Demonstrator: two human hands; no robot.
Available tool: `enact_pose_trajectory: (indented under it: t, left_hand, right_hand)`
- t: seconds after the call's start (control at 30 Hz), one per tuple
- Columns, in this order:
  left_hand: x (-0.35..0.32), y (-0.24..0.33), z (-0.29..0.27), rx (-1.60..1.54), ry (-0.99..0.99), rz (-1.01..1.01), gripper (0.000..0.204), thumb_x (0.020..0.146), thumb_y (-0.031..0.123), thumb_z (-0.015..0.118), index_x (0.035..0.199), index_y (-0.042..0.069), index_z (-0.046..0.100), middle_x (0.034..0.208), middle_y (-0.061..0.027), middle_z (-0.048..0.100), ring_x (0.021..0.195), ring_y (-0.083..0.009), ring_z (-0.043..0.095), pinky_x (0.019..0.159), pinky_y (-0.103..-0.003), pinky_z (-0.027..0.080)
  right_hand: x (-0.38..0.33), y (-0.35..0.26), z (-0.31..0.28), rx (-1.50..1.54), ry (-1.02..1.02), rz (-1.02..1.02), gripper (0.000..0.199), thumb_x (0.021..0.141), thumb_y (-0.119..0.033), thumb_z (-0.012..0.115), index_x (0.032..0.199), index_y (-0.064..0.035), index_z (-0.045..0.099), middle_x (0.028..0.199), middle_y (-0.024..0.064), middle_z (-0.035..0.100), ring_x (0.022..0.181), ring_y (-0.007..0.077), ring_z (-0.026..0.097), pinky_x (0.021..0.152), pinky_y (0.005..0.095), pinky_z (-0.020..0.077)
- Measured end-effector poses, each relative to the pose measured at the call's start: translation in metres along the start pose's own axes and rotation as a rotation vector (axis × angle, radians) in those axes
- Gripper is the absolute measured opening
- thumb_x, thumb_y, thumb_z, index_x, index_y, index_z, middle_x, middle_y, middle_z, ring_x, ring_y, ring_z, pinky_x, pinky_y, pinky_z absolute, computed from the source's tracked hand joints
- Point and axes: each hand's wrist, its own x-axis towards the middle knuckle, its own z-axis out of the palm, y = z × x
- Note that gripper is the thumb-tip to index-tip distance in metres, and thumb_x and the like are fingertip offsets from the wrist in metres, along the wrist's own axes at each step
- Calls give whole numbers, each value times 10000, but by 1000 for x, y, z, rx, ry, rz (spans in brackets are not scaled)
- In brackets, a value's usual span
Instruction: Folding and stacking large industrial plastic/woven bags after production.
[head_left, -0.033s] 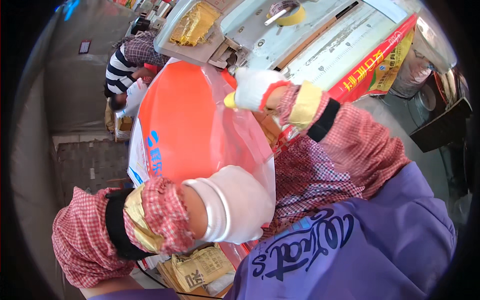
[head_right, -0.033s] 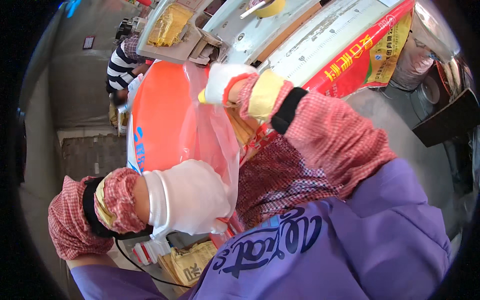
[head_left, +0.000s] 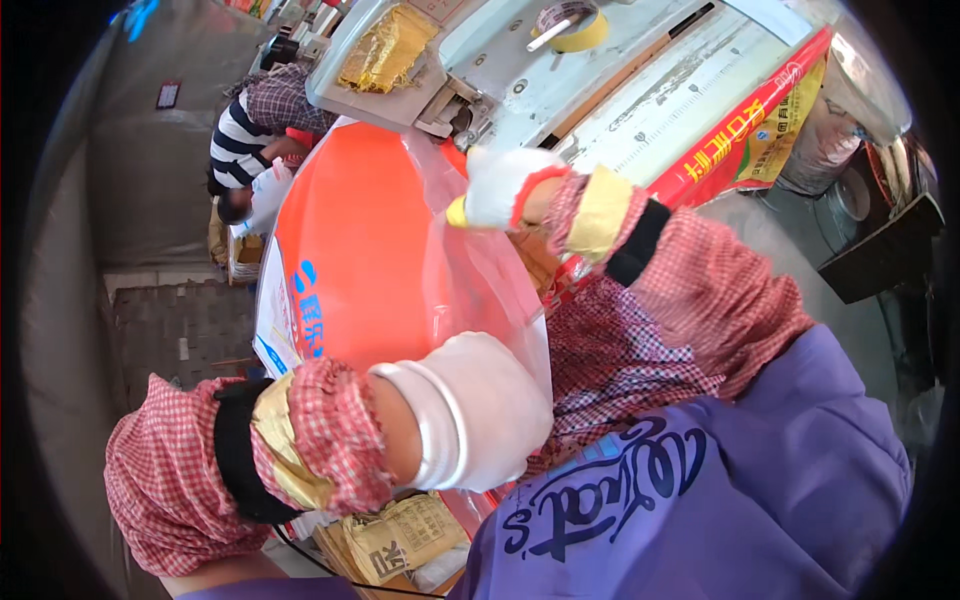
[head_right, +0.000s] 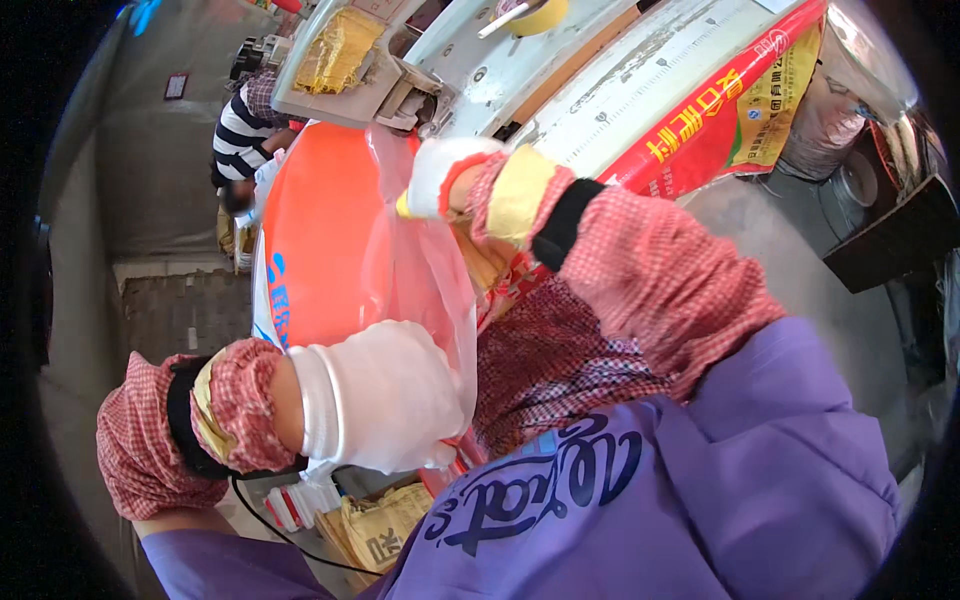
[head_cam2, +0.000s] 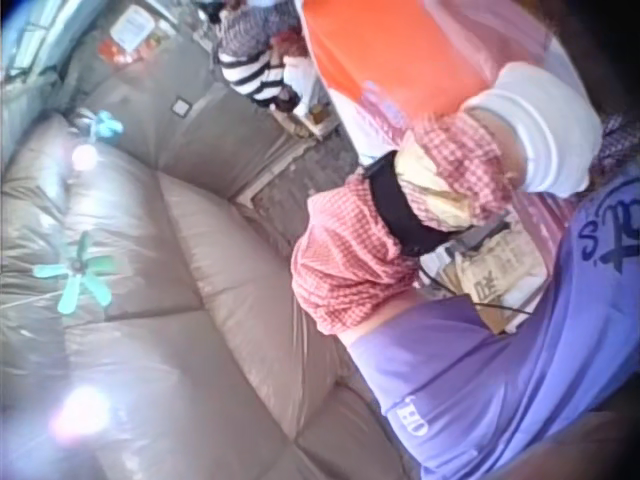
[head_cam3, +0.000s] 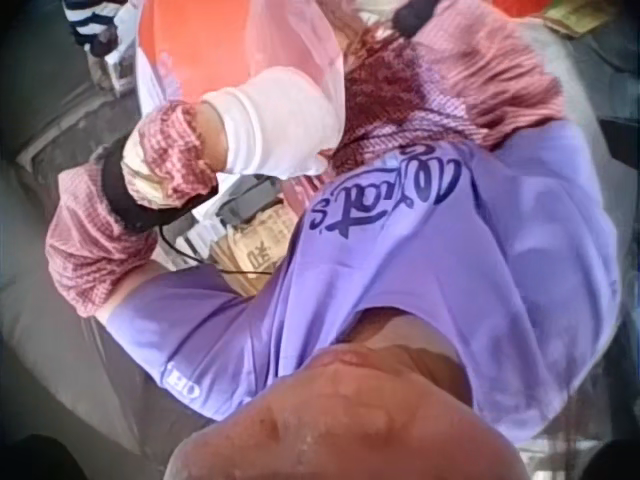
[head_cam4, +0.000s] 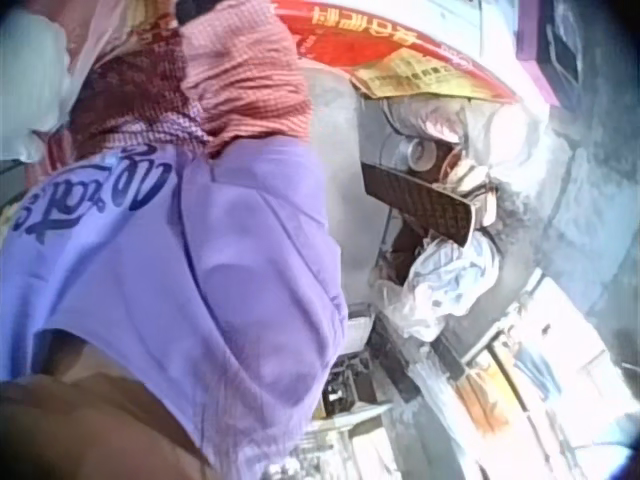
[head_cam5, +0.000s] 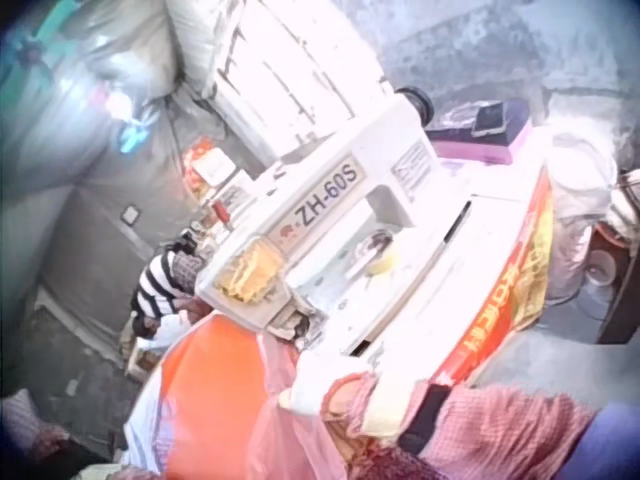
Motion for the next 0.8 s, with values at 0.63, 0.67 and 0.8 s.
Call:
enact_pose_trajectory:
  t: [0.63,0.67,0.8]
  left_hand:
    - [-17,9,-32,129,-415,-297,303,740,255,573,994,93,600,721,-117,607,701,-291,605,625,-381,488]
    - [-17,9,-31,141,-423,-290,303,740,255,573,994,93,600,721,-117,607,701,-291,605,625,-381,488]
    - [-7,18,11,171,175,80,158,718,193,556,782,91,658,686,-73,614,673,-251,605,597,-368,466]
  right_hand:
    - [1,17,97,-392,500,34,205,816,-128,479,877,6,622,697,137,625,604,273,620,509,413,484]
    - [9,19,104,-471,467,134,182,798,-118,499,851,-2,629,674,127,615,571,257,609,488,398,479]
    - [35,16,121,-685,596,114,131,724,-120,575,802,-35,637,676,80,603,578,245,584,518,378,482]
